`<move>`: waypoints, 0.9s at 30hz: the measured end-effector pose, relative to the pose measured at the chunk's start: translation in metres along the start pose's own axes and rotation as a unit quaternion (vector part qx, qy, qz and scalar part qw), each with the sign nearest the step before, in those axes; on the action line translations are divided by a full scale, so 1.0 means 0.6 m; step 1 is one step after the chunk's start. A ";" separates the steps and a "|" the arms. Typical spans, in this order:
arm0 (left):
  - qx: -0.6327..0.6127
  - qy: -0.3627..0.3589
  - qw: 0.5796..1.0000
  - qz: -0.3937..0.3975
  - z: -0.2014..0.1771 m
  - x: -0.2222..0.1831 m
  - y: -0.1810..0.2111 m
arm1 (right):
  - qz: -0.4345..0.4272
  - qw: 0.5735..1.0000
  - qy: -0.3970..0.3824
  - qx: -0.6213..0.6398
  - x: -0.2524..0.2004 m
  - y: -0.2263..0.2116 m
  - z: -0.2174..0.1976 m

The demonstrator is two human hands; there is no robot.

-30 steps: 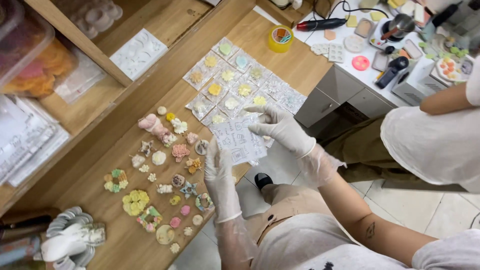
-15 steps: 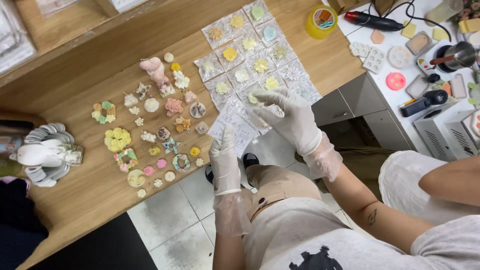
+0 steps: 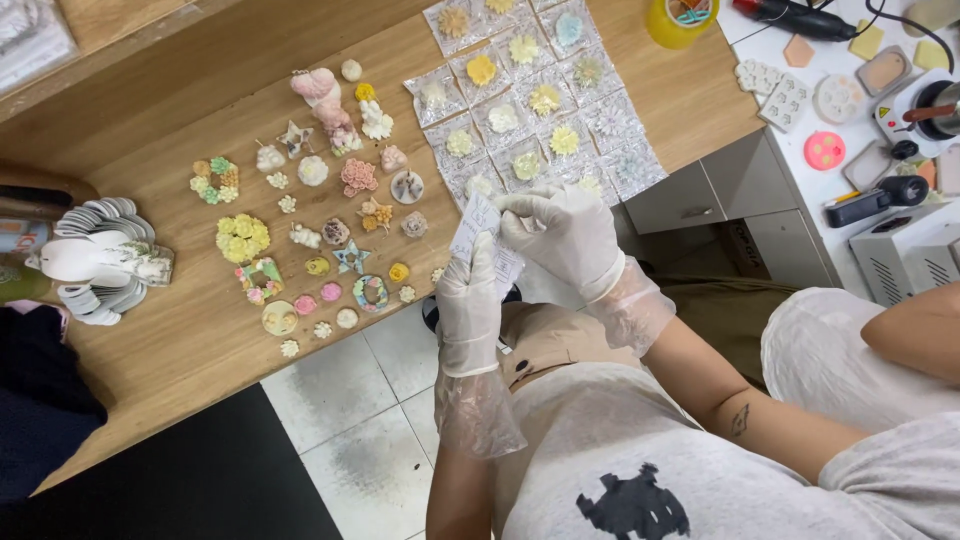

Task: The person wearing gloves picks up small decorative wax or candle embeds from a wooden worktable one at a time and places them into small clear plastic bags, sealing each bag and setting it on the table. They repeat this bagging process for multiple pieces throughout the episode.

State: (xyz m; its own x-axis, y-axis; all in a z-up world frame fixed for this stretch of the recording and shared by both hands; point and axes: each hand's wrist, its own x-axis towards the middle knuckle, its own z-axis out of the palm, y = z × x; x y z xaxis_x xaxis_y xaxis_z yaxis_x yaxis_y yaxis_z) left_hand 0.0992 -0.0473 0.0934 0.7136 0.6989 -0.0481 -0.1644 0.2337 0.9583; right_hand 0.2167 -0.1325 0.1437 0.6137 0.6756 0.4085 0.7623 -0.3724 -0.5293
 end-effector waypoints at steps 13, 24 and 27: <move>-0.093 0.013 0.979 -0.181 -0.094 0.032 0.034 | 0.310 0.838 -0.142 0.426 0.037 0.014 0.009; 0.033 0.045 0.978 -0.203 -0.125 0.081 0.057 | 0.312 0.809 -0.068 0.493 0.032 -0.001 0.047; 0.320 0.156 0.934 0.020 -0.104 0.063 0.086 | 0.257 0.897 -0.032 0.358 0.038 -0.040 0.049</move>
State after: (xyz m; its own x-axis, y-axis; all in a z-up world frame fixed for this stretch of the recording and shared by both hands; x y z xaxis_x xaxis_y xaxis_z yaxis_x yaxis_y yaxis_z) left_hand 0.0752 0.0331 0.1233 0.4653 0.8851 0.0065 0.3260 -0.1782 0.9284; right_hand 0.2065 -0.0898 0.1437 0.8161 0.5750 -0.0579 0.0399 -0.1560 -0.9870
